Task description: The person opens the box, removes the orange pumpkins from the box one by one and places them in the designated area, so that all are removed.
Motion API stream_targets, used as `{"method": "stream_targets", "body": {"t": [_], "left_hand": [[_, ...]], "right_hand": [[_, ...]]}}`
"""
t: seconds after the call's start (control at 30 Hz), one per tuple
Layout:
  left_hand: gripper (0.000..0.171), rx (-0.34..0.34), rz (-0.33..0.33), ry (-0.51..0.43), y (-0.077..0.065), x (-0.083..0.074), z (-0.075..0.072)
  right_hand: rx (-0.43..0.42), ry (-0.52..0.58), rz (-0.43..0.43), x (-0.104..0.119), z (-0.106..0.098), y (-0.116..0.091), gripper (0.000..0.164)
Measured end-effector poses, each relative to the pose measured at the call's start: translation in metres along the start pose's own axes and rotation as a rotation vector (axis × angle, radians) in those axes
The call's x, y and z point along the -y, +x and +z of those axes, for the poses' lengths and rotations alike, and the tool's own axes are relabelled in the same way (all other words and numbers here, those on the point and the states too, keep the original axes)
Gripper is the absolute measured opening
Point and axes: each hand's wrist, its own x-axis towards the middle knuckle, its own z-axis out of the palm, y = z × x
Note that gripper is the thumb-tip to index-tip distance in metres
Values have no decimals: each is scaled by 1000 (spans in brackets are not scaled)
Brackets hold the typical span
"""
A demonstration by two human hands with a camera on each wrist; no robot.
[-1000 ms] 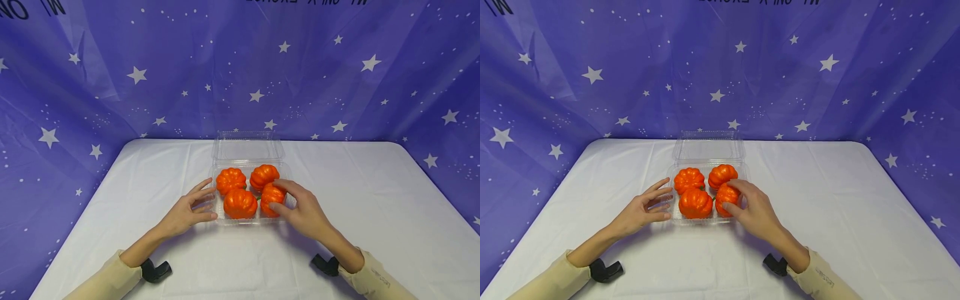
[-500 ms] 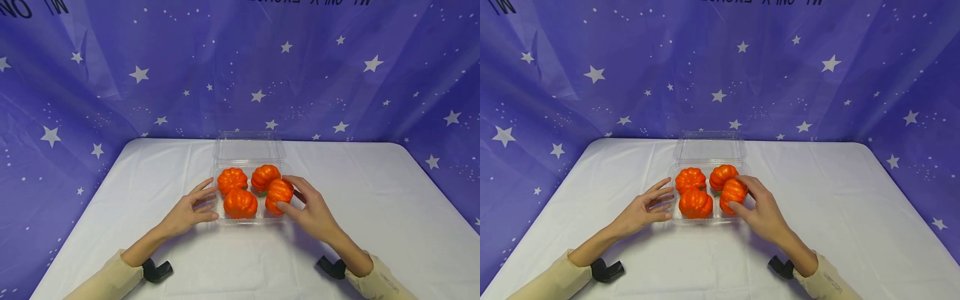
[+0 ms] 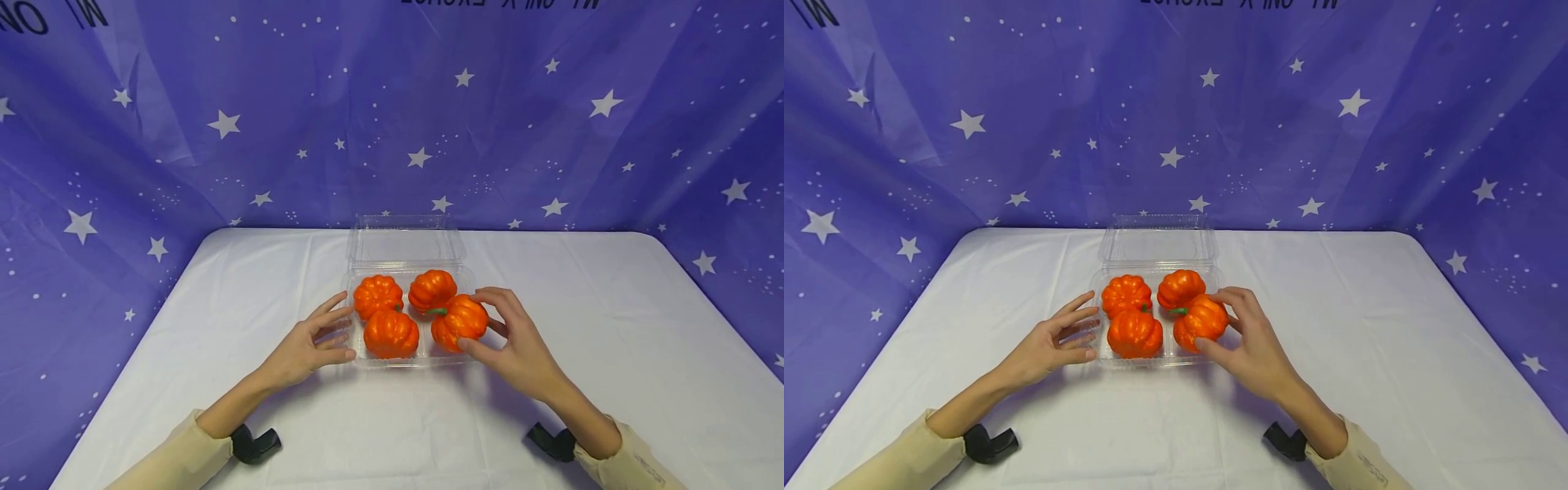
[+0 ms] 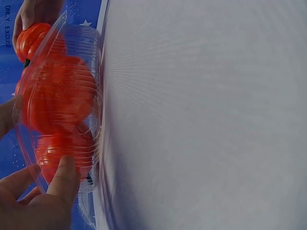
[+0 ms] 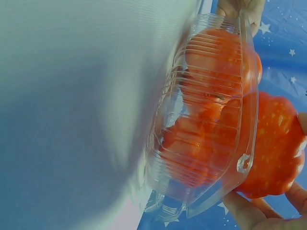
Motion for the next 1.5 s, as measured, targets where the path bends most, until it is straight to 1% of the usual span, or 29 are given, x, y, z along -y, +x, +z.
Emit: {"method": "stream_targets", "body": {"t": [0.2, 0.33, 0.43, 0.63, 1.0, 1.1, 1.33, 1.5], "left_hand": [[72, -4, 0, 0, -1, 1, 0], [71, -7, 2, -1, -1, 2, -1], [71, -8, 1, -3, -1, 1, -1], [72, -2, 5, -8, 0, 1, -1], [71, -2, 5, -13, 0, 0, -1], [71, -3, 1, -13, 0, 0, -1], [70, -2, -1, -23, 0, 0, -1], [70, -1, -4, -18, -1, 0, -1]], "right_hand": [[9, 18, -21, -1, -2, -3, 54], [1, 27, -25, -1, -3, -5, 62], [-5, 12, -23, 0, -4, -6, 67], [-15, -14, -31, -1, -6, -8, 59], [-26, -33, -8, -2, -14, -11, 55], [-29, -34, 1, -3, -17, -11, 55], [-31, 5, 11, -7, -24, -9, 55], [-36, 0, -12, -11, -28, -7, 63]]}}
